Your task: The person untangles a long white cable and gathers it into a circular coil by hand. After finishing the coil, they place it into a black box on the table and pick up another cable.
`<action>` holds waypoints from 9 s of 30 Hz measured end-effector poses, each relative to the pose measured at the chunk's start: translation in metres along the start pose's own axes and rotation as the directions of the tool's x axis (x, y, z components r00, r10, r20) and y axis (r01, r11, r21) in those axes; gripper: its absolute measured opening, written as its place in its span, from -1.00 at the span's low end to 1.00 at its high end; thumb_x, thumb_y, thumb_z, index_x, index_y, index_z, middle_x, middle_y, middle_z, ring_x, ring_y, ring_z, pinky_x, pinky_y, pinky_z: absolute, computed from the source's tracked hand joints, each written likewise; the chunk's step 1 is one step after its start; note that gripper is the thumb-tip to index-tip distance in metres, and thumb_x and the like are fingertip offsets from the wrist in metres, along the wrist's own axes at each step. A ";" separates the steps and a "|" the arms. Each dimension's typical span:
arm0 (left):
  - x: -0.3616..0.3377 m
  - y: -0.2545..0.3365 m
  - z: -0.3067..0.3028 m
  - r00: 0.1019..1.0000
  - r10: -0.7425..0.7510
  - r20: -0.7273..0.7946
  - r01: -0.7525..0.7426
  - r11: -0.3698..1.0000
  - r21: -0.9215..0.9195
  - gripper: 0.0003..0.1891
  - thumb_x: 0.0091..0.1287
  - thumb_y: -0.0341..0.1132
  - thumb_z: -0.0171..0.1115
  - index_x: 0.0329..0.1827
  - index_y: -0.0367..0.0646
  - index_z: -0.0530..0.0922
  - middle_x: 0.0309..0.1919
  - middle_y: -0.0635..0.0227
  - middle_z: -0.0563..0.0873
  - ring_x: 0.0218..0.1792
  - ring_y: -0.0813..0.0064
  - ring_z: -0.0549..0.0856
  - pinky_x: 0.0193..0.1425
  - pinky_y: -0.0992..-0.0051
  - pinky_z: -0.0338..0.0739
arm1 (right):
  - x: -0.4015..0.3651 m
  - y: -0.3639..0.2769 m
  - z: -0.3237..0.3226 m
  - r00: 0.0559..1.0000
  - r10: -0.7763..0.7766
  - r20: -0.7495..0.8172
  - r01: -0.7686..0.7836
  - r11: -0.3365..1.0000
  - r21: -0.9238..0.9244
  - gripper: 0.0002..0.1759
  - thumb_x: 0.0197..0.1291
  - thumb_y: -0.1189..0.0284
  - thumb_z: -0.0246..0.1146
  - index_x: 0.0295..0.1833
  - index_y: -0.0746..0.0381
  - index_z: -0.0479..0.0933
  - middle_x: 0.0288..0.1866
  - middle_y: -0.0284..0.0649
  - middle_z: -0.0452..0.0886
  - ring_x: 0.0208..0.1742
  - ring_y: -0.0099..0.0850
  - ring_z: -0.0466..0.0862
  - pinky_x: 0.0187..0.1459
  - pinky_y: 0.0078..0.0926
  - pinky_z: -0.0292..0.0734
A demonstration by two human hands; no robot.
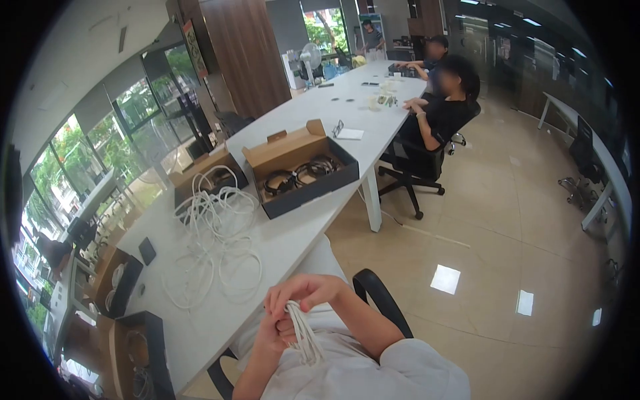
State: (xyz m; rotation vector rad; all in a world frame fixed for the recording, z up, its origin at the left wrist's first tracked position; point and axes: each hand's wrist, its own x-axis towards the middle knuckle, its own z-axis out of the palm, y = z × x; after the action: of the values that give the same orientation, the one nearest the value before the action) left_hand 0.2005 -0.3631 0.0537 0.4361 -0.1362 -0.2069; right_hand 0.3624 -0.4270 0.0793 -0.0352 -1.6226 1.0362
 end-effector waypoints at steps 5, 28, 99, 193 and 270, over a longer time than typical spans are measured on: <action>0.002 0.015 -0.007 0.995 0.095 -0.034 -0.095 0.995 -0.006 -0.62 0.37 -0.13 0.20 -0.57 0.07 0.27 -0.78 0.73 0.04 -0.79 0.77 0.05 -0.73 0.65 -0.03 | 0.007 0.004 -0.010 0.997 0.043 -0.063 -0.041 0.999 0.035 -0.52 0.23 0.19 0.31 0.07 0.37 0.58 0.06 -0.11 0.60 0.12 -0.07 0.48 0.17 -0.07 0.31; 0.015 0.032 -0.007 0.820 0.242 -0.519 -0.224 0.970 0.099 -0.75 0.42 -0.18 0.07 -0.46 0.00 0.40 -0.76 0.69 0.17 -0.80 0.75 0.18 -0.77 0.63 0.12 | 0.007 0.023 -0.055 0.977 0.194 -0.092 -0.184 0.977 0.104 -0.45 0.12 0.24 0.43 0.15 0.31 0.52 0.10 -0.11 0.57 0.14 -0.25 0.53 0.20 -0.28 0.36; 0.037 0.051 -0.011 0.958 0.273 -0.094 -0.246 0.942 0.226 -0.69 0.39 -0.14 0.14 0.04 -0.11 0.38 -0.52 0.46 0.44 -0.47 0.55 0.51 -0.41 0.56 0.45 | 0.020 -0.014 0.000 0.519 -0.149 -0.842 -0.484 0.760 -0.433 -0.60 0.22 0.47 0.28 0.17 0.30 0.47 0.02 -0.19 0.62 -0.15 -0.54 0.62 -0.06 -0.56 0.54; -0.341 0.488 -0.124 -0.011 0.997 0.072 0.996 0.005 0.084 -0.35 0.11 -0.29 0.33 0.33 -0.16 0.38 0.40 -0.20 0.13 0.39 -0.18 0.19 0.44 -0.01 0.13 | 0.116 0.213 -0.005 0.862 0.507 0.013 -0.417 0.723 -0.550 -0.69 0.00 0.48 0.33 -0.09 0.30 0.59 -0.14 -0.05 0.62 -0.13 -0.08 0.58 -0.07 -0.18 0.47; -0.186 0.259 0.143 0.161 0.794 0.586 -0.949 -0.039 0.313 -0.88 0.43 -0.39 -0.02 -0.29 -0.04 0.47 -0.37 0.31 0.42 -0.70 0.57 0.49 -0.71 0.62 0.41 | 0.142 0.138 -0.193 0.569 -0.216 -0.794 -0.697 0.386 -0.604 -0.70 0.43 0.34 0.04 0.05 0.31 0.55 -0.20 -0.30 0.60 -0.24 -0.59 0.53 -0.19 -0.64 0.42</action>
State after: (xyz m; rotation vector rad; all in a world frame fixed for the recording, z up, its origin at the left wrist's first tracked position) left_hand 0.0388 -0.1495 0.2781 0.9515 -0.7495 1.2402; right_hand 0.4015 -0.1538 0.0944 -1.4242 -1.0916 0.0899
